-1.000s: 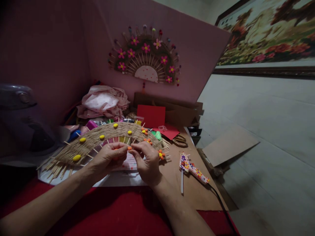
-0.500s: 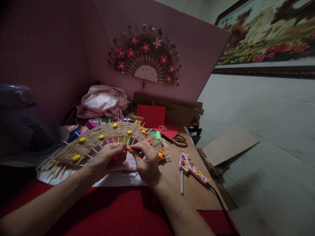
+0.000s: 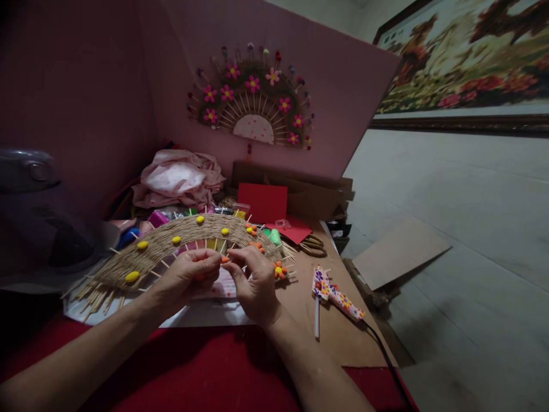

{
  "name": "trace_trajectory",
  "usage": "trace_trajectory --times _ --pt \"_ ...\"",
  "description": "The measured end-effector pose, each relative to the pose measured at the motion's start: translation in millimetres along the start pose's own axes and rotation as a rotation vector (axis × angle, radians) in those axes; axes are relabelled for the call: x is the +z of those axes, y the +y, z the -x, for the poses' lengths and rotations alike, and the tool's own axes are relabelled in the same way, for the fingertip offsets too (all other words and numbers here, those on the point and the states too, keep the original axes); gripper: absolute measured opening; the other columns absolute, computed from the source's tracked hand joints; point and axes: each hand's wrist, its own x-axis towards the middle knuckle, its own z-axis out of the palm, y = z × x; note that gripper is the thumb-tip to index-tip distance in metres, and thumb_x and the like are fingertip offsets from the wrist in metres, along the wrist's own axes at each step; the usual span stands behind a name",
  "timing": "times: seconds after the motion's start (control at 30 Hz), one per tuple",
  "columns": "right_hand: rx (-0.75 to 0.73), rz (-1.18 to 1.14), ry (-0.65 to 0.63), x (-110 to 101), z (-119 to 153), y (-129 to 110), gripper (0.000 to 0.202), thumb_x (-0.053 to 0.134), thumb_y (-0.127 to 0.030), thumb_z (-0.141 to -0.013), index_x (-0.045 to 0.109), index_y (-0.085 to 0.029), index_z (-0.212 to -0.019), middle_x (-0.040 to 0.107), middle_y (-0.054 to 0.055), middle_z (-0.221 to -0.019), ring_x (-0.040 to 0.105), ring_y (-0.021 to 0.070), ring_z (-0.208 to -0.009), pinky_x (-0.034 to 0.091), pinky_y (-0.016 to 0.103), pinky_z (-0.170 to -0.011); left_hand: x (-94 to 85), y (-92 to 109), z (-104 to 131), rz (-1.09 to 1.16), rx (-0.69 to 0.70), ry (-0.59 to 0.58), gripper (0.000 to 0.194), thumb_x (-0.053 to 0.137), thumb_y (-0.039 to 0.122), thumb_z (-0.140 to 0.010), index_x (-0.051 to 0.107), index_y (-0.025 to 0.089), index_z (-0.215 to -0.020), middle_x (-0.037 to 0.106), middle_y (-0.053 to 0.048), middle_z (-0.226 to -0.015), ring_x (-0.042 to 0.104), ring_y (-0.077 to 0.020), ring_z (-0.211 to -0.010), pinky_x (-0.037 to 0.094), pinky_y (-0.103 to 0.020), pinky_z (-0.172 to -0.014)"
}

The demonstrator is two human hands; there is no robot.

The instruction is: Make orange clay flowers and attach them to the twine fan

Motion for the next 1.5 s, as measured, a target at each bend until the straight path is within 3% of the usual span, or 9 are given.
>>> trace_trajectory --times 0.27,0.53,0.77,1.07,1.33,1.5 --pt "-0.022 -0.028 0.017 0.5 -1.5 -1.5 0.007 0.06 -0.016 -0.083 0.065 -0.021 -0.085 0.062 0.002 -0.078 0.056 0.014 -0.072 0.046 0.026 -0.061 1.1 0.7 1.2 0.051 -0.012 -0.037 0.035 0.067 0.042 -0.074 0.049 0.015 -0.061 0.032 0.008 -0.048 0.022 -0.0031 -0.04 0.012 -0.019 -0.038" --pt "0.008 -0.041 -0.009 0.4 -0.3 -0.8 0.006 0.06 -0.017 -0.083 0.064 -0.02 -0.085 0.062 0.002 -0.076 0.055 0.0134 -0.069 0.044 0.027 -0.06 1.6 0.6 0.2 0.021 0.004 -0.015 0.027 0.071 0.036 -0.071 0.056 0.013 -0.068 0.037 0.007 -0.05 0.026 -0.003 -0.042 0.015 -0.018 -0.04" --pt "-0.008 -0.048 0.021 1.6 0.3 0.7 0.007 0.059 -0.015 -0.084 0.064 -0.02 -0.085 0.061 0.002 -0.078 0.055 0.0132 -0.072 0.045 0.026 -0.063 2.1 0.4 1.8 0.081 0.006 -0.029 0.032 0.066 0.041 -0.076 0.052 0.015 -0.064 0.031 0.008 -0.048 0.022 -0.0034 -0.041 0.013 -0.019 -0.039" --pt "0.003 -0.022 -0.037 0.9 0.6 -0.2 0.008 0.059 -0.016 -0.084 0.063 -0.019 -0.09 0.062 0.002 -0.08 0.056 0.0127 -0.072 0.045 0.025 -0.063 1.7 0.8 -1.5 0.055 0.009 -0.003 0.029 0.069 0.037 -0.073 0.052 0.015 -0.064 0.035 0.007 -0.049 0.025 -0.0031 -0.041 0.015 -0.018 -0.038" --pt "0.02 0.019 0.014 0.6 2.5 1.3 0.014 0.062 -0.018 -0.082 0.063 -0.019 -0.096 0.063 0.002 -0.08 0.055 0.0123 -0.067 0.045 0.025 -0.059 0.4 -1.2 0.5 0.024 0.018 0.02 0.027 0.071 0.037 -0.071 0.057 0.013 -0.068 0.036 0.007 -0.048 0.026 -0.0029 -0.04 0.016 -0.018 -0.039" --pt "0.003 0.005 0.012 1.2 2.2 3.0 0.008 0.061 -0.016 -0.083 0.064 -0.019 -0.089 0.064 0.002 -0.079 0.057 0.0125 -0.07 0.045 0.025 -0.063 0.5 -1.0 -0.6 0.042 0.022 0.036 0.026 0.073 0.035 -0.069 0.059 0.014 -0.072 0.037 0.007 -0.049 0.027 -0.0029 -0.041 0.017 -0.018 -0.039"
